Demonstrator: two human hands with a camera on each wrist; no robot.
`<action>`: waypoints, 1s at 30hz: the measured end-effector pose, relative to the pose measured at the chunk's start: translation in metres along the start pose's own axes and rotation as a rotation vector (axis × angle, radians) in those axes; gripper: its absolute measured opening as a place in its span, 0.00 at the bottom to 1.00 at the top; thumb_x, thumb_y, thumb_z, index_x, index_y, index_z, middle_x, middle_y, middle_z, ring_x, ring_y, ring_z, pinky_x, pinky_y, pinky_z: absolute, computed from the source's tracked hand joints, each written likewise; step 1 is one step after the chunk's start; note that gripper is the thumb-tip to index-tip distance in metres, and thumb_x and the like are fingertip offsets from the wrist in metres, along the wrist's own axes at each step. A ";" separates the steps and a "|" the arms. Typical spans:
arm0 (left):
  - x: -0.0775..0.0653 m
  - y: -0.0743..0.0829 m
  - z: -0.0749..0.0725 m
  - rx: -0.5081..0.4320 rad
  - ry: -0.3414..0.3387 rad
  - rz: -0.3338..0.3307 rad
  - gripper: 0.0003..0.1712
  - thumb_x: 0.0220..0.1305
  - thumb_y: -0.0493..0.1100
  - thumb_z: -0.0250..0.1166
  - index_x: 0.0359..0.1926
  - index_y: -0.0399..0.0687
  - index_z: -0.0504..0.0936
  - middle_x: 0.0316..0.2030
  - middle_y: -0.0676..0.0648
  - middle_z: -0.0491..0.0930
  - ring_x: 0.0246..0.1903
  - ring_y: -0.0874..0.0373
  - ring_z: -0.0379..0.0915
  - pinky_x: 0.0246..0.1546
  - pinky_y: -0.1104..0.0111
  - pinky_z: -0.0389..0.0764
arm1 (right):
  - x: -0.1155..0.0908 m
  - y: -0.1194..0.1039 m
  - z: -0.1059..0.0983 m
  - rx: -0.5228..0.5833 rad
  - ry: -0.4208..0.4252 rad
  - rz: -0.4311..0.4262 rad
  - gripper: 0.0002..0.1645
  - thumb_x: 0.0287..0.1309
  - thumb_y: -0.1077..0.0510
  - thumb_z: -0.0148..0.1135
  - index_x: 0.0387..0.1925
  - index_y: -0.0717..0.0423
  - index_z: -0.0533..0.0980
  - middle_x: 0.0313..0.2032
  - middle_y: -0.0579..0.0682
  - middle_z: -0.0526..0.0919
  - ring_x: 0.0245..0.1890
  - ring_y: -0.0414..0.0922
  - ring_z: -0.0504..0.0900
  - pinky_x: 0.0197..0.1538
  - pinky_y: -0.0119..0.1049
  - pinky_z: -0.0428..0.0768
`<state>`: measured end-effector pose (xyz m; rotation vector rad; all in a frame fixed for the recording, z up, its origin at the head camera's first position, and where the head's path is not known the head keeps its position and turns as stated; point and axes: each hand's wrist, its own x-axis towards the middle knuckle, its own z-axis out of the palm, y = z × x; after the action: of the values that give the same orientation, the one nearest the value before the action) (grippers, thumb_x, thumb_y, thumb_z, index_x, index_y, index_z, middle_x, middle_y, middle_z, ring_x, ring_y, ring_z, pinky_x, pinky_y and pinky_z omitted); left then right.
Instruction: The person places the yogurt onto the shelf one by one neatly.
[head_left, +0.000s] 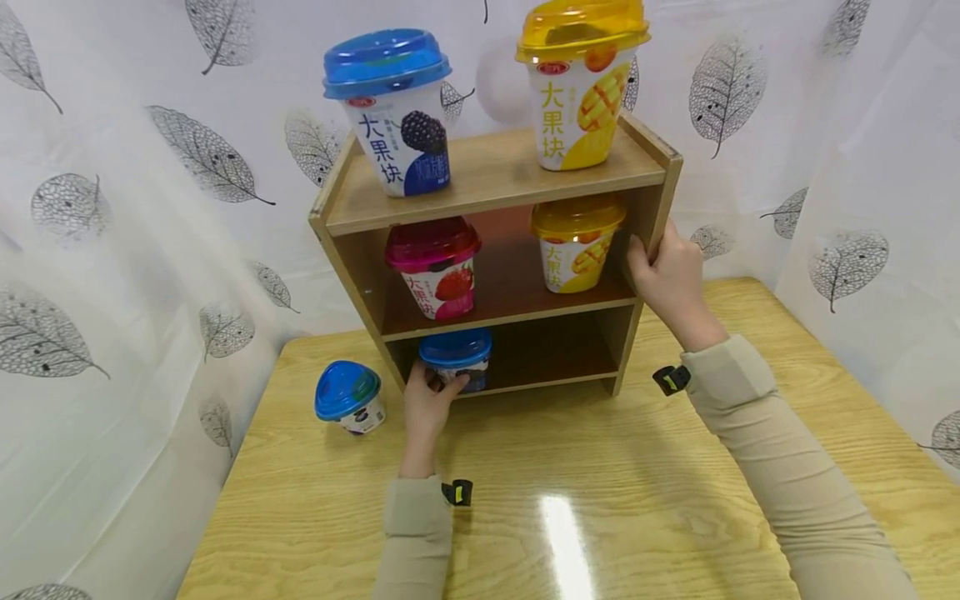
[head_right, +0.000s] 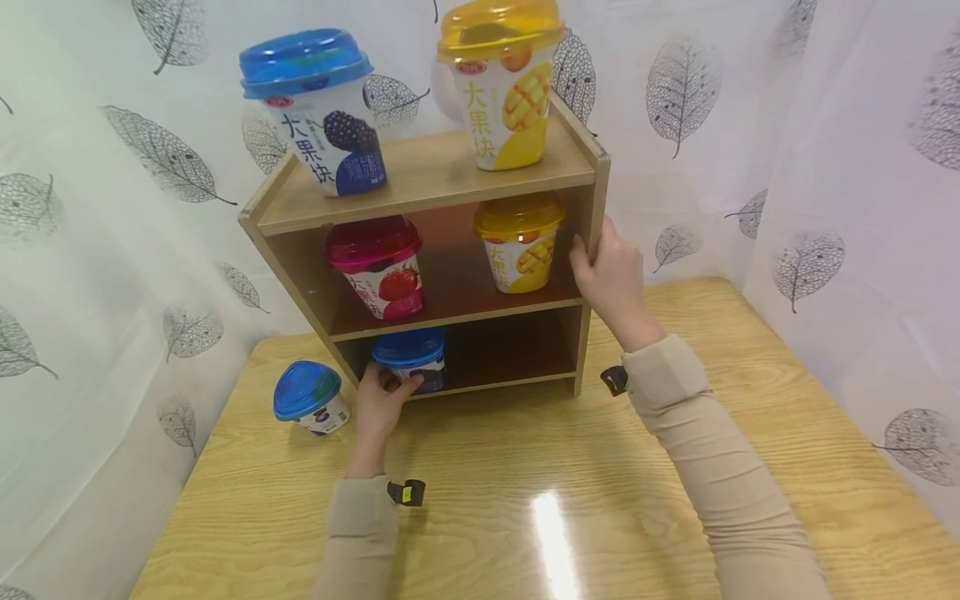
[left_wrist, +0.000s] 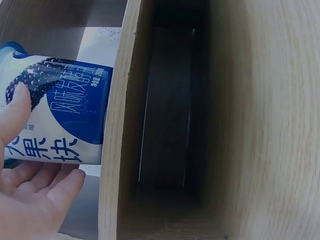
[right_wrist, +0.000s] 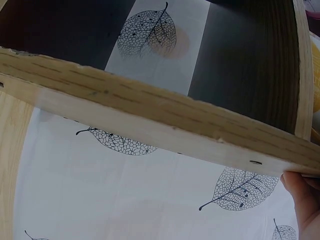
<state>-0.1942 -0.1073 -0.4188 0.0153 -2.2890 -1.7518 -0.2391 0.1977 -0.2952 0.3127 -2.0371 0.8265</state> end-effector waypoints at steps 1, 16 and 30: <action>0.001 -0.001 0.000 -0.002 0.001 0.000 0.34 0.50 0.37 0.66 0.57 0.35 0.62 0.53 0.36 0.67 0.53 0.44 0.64 0.51 0.55 0.66 | 0.000 0.000 0.000 0.000 0.002 -0.001 0.15 0.51 0.61 0.52 0.35 0.74 0.70 0.28 0.70 0.78 0.24 0.64 0.76 0.27 0.54 0.72; 0.005 -0.005 0.005 0.006 0.066 0.046 0.35 0.48 0.39 0.68 0.56 0.34 0.64 0.50 0.34 0.69 0.50 0.43 0.67 0.46 0.54 0.70 | -0.001 0.000 0.001 -0.003 0.007 -0.009 0.15 0.51 0.62 0.52 0.34 0.74 0.70 0.28 0.70 0.78 0.24 0.64 0.76 0.26 0.54 0.72; -0.013 0.017 0.002 -0.107 0.076 0.051 0.33 0.50 0.33 0.65 0.56 0.26 0.60 0.53 0.29 0.63 0.54 0.37 0.58 0.52 0.49 0.63 | 0.000 -0.001 0.001 -0.002 0.017 -0.007 0.15 0.51 0.61 0.53 0.35 0.74 0.71 0.28 0.70 0.78 0.24 0.64 0.76 0.26 0.54 0.72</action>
<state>-0.1794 -0.0989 -0.4062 0.0030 -2.1217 -1.8127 -0.2394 0.1965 -0.2956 0.3107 -2.0199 0.8199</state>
